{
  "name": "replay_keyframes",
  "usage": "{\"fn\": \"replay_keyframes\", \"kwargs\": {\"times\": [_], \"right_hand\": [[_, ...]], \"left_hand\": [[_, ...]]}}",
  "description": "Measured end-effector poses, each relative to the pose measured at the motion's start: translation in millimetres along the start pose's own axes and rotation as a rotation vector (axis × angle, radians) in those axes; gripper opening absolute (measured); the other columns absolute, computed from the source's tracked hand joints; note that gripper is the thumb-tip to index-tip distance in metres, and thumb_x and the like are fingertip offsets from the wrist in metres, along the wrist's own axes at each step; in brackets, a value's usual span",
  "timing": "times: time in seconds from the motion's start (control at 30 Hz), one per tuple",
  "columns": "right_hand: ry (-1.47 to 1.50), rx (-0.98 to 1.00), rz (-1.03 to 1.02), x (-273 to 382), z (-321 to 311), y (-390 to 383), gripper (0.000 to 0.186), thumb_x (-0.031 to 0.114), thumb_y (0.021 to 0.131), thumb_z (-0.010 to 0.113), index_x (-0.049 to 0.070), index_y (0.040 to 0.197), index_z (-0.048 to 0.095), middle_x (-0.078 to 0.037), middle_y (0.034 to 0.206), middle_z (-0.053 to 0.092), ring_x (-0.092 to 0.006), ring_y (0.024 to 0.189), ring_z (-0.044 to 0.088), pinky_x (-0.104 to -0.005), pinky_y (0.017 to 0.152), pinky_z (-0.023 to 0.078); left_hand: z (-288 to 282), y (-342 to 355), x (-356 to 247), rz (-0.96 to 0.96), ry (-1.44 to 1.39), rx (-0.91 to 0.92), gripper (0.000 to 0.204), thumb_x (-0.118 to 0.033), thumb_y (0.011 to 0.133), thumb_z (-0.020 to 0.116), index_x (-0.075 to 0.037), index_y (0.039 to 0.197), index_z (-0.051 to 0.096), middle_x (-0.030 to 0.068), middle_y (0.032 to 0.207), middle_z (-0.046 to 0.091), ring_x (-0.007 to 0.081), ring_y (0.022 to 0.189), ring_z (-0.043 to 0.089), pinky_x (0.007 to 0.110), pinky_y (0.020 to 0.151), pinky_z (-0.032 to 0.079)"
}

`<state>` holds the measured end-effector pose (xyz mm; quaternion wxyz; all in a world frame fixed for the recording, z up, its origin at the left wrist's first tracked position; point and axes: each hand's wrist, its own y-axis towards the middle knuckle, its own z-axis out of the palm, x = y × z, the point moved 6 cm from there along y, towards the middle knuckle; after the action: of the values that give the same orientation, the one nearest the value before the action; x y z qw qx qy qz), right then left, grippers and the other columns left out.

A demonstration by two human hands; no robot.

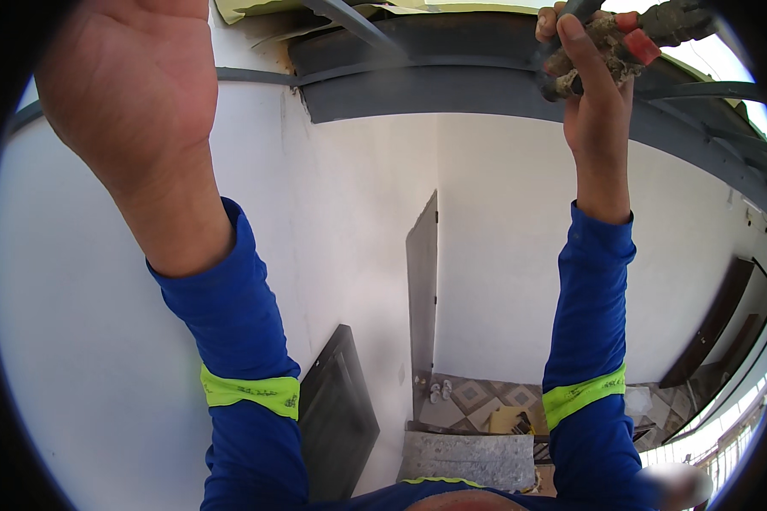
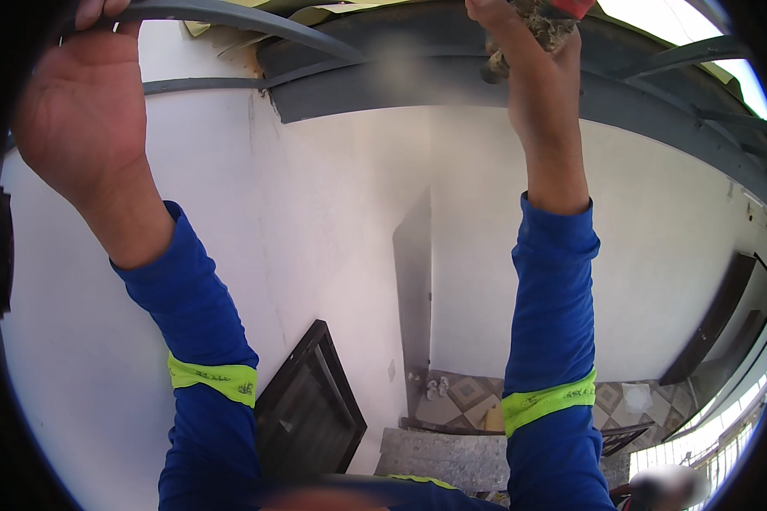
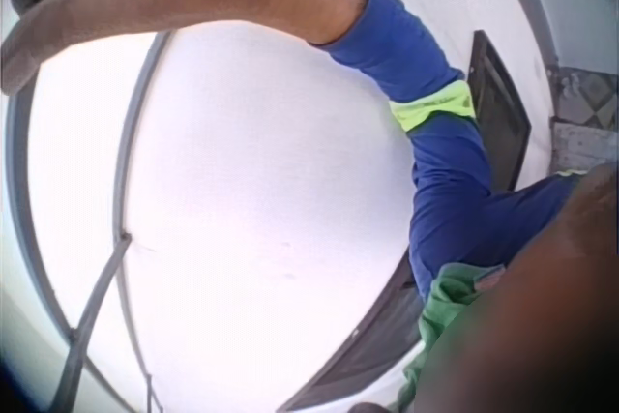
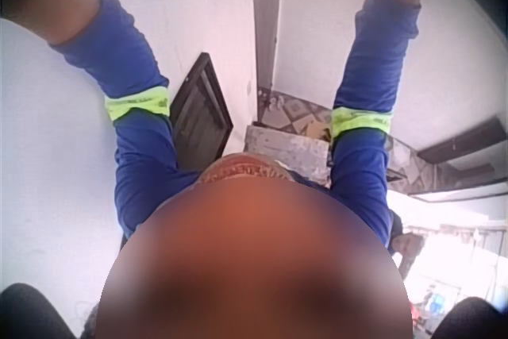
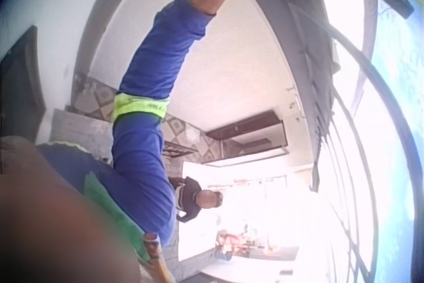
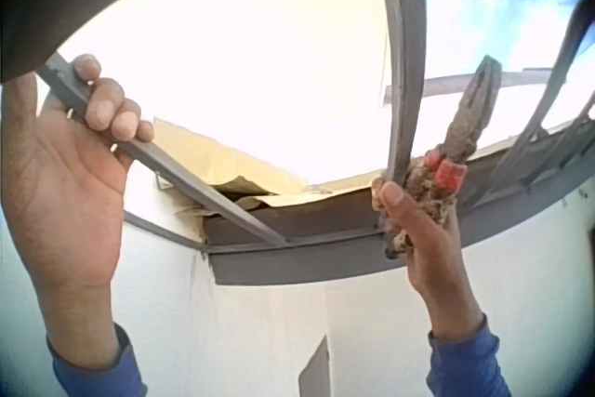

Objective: The person secures a gray conduit pipe to a ceiling or wall using pliers. They repeatedly position the conduit, clamp it with pliers, and adjust its placement along the frame.

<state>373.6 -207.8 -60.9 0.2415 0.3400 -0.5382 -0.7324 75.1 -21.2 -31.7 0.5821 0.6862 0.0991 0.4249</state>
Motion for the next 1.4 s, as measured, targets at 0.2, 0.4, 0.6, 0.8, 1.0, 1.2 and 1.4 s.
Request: {"fn": "replay_keyframes", "kwargs": {"times": [0.2, 0.4, 0.6, 0.8, 1.0, 1.2, 1.4], "right_hand": [[0.009, 0.099, 0.058, -3.3, 0.1, 4.0, 0.026, 0.027, 0.093, 0.077, 0.014, 0.109, 0.06, 0.001, 0.091, 0.058, -0.0085, 0.08, 0.053, -0.0259, 0.07, 0.041], [0.041, 0.118, 0.013, -1.8, -0.1, 3.2, 0.023, 0.024, 0.094, 0.075, 0.015, 0.109, 0.059, 0.001, 0.09, 0.057, -0.0076, 0.078, 0.052, -0.0246, 0.068, 0.041], [0.006, 0.101, 0.036, -5.2, 3.9, 0.6, 0.023, 0.024, 0.094, 0.074, 0.015, 0.108, 0.06, 0.001, 0.09, 0.058, -0.0078, 0.078, 0.052, -0.0255, 0.069, 0.042], [0.03, 0.112, -0.007, 2.0, 9.3, -0.2, 0.023, 0.025, 0.094, 0.075, 0.015, 0.108, 0.059, 0.001, 0.09, 0.058, -0.008, 0.079, 0.052, -0.0263, 0.07, 0.041], [0.028, 0.054, -0.044, 2.3, 8.0, -2.5, 0.023, 0.022, 0.095, 0.073, 0.016, 0.11, 0.057, 0.001, 0.092, 0.057, -0.0078, 0.08, 0.052, -0.0255, 0.07, 0.04], [-0.021, 0.096, -0.082, 7.3, 12.0, -4.1, 0.022, 0.02, 0.097, 0.07, 0.016, 0.113, 0.055, 0.0, 0.092, 0.058, -0.0077, 0.08, 0.052, -0.0252, 0.071, 0.041], [-0.169, -0.016, -0.155, 12.1, 11.2, -6.8, 0.018, 0.022, 0.099, 0.068, 0.014, 0.111, 0.057, 0.0, 0.093, 0.059, -0.0071, 0.082, 0.054, -0.0244, 0.072, 0.043]], "left_hand": [[4.7, 4.7, -3.9, 0.007, 0.034, 0.016, 0.053, -0.033, 0.094, 0.069, -0.003, 0.134, 0.052, 0.0166, 0.13, 0.055, 0.0322, 0.121, 0.05, 0.044, 0.102, 0.039], [5.1, 9.8, -10.4, 0.009, 0.071, 0.035, 0.055, -0.03, 0.094, 0.071, -0.001, 0.136, 0.051, 0.0185, 0.133, 0.054, 0.0343, 0.126, 0.049, 0.045, 0.105, 0.039], [7.6, 11.5, -10.2, 0.014, 0.104, 0.06, 0.058, -0.027, 0.093, 0.072, 0.0, 0.139, 0.049, 0.0204, 0.137, 0.053, 0.0364, 0.13, 0.048, 0.047, 0.108, 0.039], [6.4, 16.3, -8.0, 0.029, 0.136, 0.069, 0.061, -0.024, 0.093, 0.074, 0.002, 0.142, 0.048, 0.0223, 0.141, 0.053, 0.0385, 0.135, 0.047, 0.049, 0.111, 0.04], [22.2, -11.6, 30.2, 0.039, 0.462, 0.154, 0.064, -0.021, 0.093, 0.075, 0.003, 0.144, 0.046, 0.0242, 0.144, 0.052, 0.0406, 0.139, 0.047, 0.05, 0.115, 0.04], [34.0, -47.0, 100.8, -0.12, 1.208, 0.391, 0.071, -0.01, 0.08, 0.082, -0.001, 0.142, 0.049, 0.0249, 0.141, 0.052, 0.0428, 0.135, 0.048, 0.049, 0.117, 0.038], [32.4, -46.9, 115.5, 0.026, 1.409, 0.29, 0.055, -0.009, 0.077, 0.082, -0.006, 0.126, 0.059, 0.0131, 0.126, 0.06, 0.035, 0.123, 0.056, 0.049, 0.099, 0.044]]}}
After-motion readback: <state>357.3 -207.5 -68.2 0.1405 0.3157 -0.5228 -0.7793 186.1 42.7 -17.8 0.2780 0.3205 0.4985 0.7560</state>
